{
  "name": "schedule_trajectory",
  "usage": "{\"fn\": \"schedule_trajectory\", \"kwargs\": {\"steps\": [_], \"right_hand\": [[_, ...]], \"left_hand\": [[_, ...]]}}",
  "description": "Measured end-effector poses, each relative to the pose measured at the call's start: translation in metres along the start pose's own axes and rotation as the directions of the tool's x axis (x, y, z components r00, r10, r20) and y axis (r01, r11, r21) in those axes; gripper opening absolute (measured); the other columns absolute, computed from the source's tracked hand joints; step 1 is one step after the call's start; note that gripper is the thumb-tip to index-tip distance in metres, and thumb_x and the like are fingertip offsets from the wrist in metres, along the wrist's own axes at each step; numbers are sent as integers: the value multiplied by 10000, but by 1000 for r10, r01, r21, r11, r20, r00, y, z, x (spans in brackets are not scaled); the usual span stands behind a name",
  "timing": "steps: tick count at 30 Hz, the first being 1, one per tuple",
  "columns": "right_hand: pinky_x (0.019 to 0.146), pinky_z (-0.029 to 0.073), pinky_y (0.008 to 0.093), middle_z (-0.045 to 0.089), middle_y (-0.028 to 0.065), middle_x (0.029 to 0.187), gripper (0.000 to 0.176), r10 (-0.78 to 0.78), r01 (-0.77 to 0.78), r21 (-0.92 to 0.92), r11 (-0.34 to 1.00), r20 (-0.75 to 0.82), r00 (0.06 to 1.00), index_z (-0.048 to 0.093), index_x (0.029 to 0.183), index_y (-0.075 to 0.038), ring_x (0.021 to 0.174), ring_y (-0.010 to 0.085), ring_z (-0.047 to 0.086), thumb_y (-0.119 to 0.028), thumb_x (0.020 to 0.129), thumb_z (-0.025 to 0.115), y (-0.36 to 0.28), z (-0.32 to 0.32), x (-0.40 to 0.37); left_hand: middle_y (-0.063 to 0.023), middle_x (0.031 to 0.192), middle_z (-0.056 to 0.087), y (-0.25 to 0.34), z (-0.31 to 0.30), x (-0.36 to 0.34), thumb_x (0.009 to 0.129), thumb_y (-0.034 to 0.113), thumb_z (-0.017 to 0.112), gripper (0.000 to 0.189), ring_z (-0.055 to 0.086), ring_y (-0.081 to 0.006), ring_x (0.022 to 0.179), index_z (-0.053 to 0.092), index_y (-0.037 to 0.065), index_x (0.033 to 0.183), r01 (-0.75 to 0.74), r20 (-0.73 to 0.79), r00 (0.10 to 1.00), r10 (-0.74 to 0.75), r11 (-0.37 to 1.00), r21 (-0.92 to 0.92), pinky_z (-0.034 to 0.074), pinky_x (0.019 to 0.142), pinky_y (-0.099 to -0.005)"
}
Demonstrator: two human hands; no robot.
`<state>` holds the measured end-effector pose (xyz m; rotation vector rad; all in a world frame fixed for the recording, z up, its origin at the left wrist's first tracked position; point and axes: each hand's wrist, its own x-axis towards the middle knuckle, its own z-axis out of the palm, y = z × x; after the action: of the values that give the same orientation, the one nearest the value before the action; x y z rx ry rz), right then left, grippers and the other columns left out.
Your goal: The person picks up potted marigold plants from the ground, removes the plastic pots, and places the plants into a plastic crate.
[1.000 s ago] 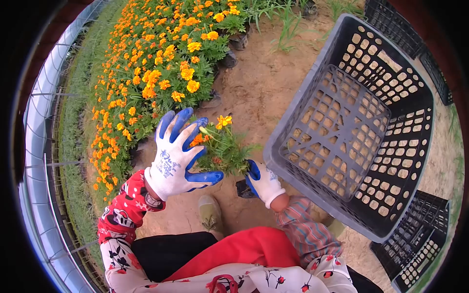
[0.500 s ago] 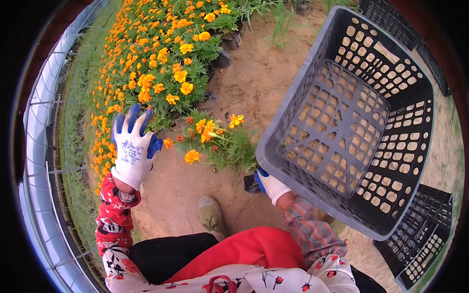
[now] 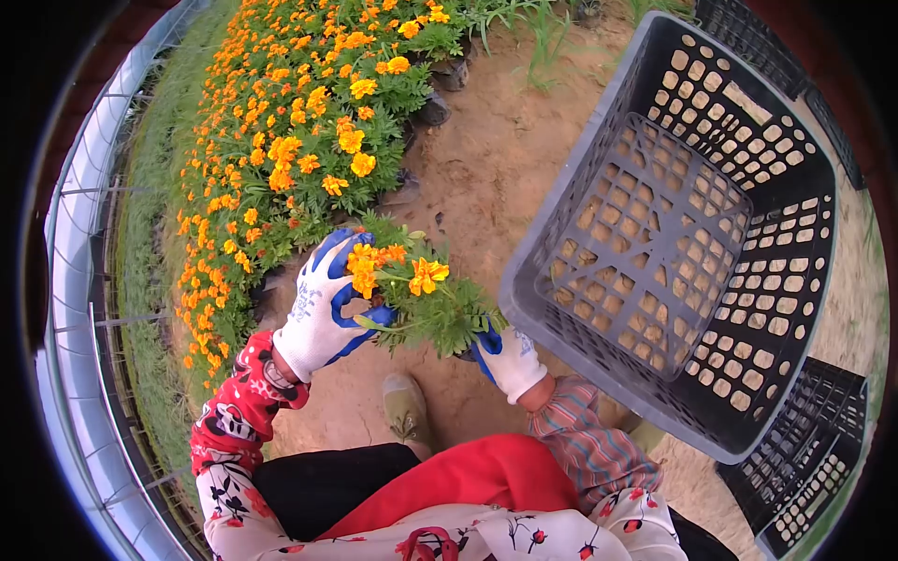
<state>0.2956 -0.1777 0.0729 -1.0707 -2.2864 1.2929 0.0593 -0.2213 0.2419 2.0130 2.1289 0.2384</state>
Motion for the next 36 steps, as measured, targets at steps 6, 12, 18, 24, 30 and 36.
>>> {"fn": "schedule_trajectory", "kwargs": {"steps": [6, 12, 18, 24, 30, 36], "right_hand": [[825, 408, 414, 524, 197, 1064, 275, 90, -79, -78, 994, 156, 984, 575, 1052, -45, 960, 361, 499, -145, 796, 587, -6, 0, -5], [871, 402, 395, 557, 152, 1047, 301, 200, -209, -10, 978, 328, 923, 554, 1058, -19, 964, 343, 517, -140, 789, 616, 13, -11, 3], [938, 387, 416, 568, 126, 1078, 345, -474, 422, 218, 880, 376, 796, 565, 1071, -57, 1025, 315, 517, -146, 743, 630, 31, 8, -2], [941, 395, 346, 559, 120, 1141, 344, -504, 505, 141, 852, 485, 715, 525, 1159, -40, 1051, 255, 523, -124, 826, 535, 61, 5, 16], [992, 346, 303, 473, 70, 1283, 456, -433, -200, 911, 361, 354, 829, 359, 1320, -19, 1152, 150, 457, -160, 909, 497, 46, -28, 38], [1006, 340, 330, 416, 83, 1331, 549, -43, -579, 806, 126, 587, 808, 314, 1350, -49, 1184, 194, 431, -169, 870, 551, 92, 41, 76]], "left_hand": [[-115, 1294, 431, 0, 0, -4, 633, 242, 714, 346, 329, -348, 1244, 628, 111, 942, -70, -40, 997, 68, 996, -51, 266, 973, -514], [-115, 1252, 496, -30, -56, -10, 667, 128, 679, 124, 373, -357, 1220, 603, 68, 745, 103, -412, 911, 10, 963, 251, 288, 978, -491], [-102, 1336, 399, -62, -40, -31, 662, 246, 710, 372, 340, -347, 1238, 605, 161, 1008, 249, -99, 968, -230, 856, 453, 280, 988, -494], [-128, 1272, 450, -43, -31, -5, 616, 486, 740, 447, 356, -378, 1218, 633, 133, 868, 64, 140, 986, -86, 986, 153, 302, 962, -513], [-140, 1213, 476, -38, 21, 0, 636, 496, 711, 501, 405, -349, 1167, 623, 92, 918, 9, -77, 997, 12, 963, 269, 297, 958, -505], [-128, 1117, 535, -34, 23, 8, 653, 463, 711, 447, 465, -324, 1100, 622, 60, 824, 52, -112, 993, -24, 965, 256, 313, 951, -483]]}}
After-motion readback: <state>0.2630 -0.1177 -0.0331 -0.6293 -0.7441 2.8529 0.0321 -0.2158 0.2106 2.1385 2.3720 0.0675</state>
